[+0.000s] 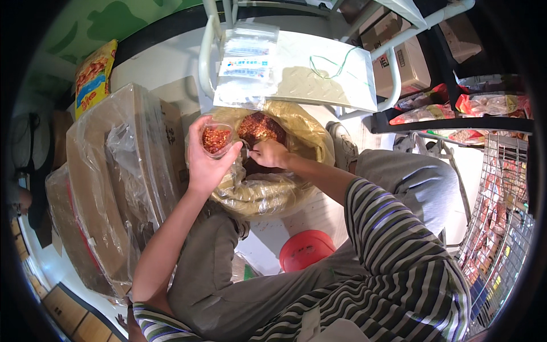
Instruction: The person fills a plastic bag with chili flakes by using a metal scoop to transfer the flakes from a large container, then seals the bag.
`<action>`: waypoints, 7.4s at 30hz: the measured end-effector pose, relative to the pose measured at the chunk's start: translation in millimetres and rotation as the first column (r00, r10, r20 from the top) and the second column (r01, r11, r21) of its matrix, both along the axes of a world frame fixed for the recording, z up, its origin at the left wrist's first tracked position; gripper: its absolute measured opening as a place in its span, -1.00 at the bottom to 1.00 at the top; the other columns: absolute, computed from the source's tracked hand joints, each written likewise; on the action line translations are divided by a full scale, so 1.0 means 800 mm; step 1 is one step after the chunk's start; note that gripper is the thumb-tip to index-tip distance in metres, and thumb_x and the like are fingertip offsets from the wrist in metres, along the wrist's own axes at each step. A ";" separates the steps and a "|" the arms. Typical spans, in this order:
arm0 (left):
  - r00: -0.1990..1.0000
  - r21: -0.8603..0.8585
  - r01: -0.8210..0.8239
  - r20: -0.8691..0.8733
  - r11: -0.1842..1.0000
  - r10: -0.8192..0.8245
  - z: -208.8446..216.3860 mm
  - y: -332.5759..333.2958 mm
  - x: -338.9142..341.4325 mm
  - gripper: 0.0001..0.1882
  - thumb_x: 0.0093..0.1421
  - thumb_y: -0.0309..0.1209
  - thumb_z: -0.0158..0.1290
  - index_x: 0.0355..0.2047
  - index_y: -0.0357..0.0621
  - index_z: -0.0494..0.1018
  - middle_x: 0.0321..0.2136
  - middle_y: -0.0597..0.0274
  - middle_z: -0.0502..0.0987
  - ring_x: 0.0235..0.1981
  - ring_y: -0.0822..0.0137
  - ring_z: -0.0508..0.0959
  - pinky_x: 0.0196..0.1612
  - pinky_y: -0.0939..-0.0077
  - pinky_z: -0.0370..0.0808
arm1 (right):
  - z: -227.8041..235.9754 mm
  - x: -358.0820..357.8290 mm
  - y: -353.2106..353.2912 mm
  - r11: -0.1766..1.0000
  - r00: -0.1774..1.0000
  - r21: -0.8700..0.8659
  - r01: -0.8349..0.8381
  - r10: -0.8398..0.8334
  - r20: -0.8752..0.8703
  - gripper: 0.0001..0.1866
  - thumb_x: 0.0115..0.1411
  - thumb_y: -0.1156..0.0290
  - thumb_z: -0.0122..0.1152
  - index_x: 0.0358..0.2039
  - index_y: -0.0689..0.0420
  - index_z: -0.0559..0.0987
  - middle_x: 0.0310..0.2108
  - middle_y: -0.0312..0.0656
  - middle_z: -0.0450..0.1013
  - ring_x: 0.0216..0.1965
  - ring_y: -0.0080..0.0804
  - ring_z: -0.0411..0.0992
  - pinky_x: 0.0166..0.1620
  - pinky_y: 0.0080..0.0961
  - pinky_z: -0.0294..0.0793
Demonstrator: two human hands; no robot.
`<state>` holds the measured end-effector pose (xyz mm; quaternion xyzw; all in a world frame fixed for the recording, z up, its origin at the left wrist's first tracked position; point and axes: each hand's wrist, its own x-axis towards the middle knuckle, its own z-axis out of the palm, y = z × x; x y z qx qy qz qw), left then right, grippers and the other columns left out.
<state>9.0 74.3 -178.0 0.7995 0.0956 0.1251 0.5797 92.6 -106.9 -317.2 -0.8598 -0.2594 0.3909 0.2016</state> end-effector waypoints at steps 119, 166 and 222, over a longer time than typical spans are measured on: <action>0.980 0.018 0.200 0.016 0.980 -0.201 0.026 0.000 0.064 -0.12 -0.04 -0.07 0.39 0.15 -0.28 0.24 -0.10 -0.09 0.47 -0.03 0.16 0.51 0.00 0.29 0.46 | 0.126 0.043 -0.051 0.936 0.855 0.142 -0.322 0.223 0.469 -0.70 0.09 0.59 0.10 -0.13 0.23 0.59 -0.34 0.14 0.56 -0.32 0.13 0.56 -0.21 -0.13 0.56; 0.965 0.238 0.047 0.240 0.970 -0.106 -0.025 -0.004 0.066 -0.19 -0.01 -0.03 0.35 0.12 -0.17 0.24 0.04 -0.07 0.46 0.04 0.00 0.52 0.11 0.26 0.45 | 0.062 -0.026 -0.059 0.887 0.836 -0.282 -0.366 0.446 0.319 -0.71 0.26 0.09 0.04 -0.22 -0.01 0.56 -0.42 0.05 0.58 -0.31 0.06 0.58 -0.18 -0.03 0.56; 0.886 0.227 0.463 -0.099 0.857 -0.453 -0.015 -0.062 0.031 -0.06 -0.12 -0.11 0.38 0.17 -0.25 0.16 0.05 -0.19 0.35 0.09 -0.08 0.42 0.16 0.11 0.39 | 0.421 0.062 -0.151 0.779 0.934 0.527 0.340 -0.217 -0.282 -0.80 0.23 0.66 0.14 -0.12 0.28 0.53 -0.15 -0.10 0.55 -0.33 -0.47 0.59 -0.27 -0.56 0.63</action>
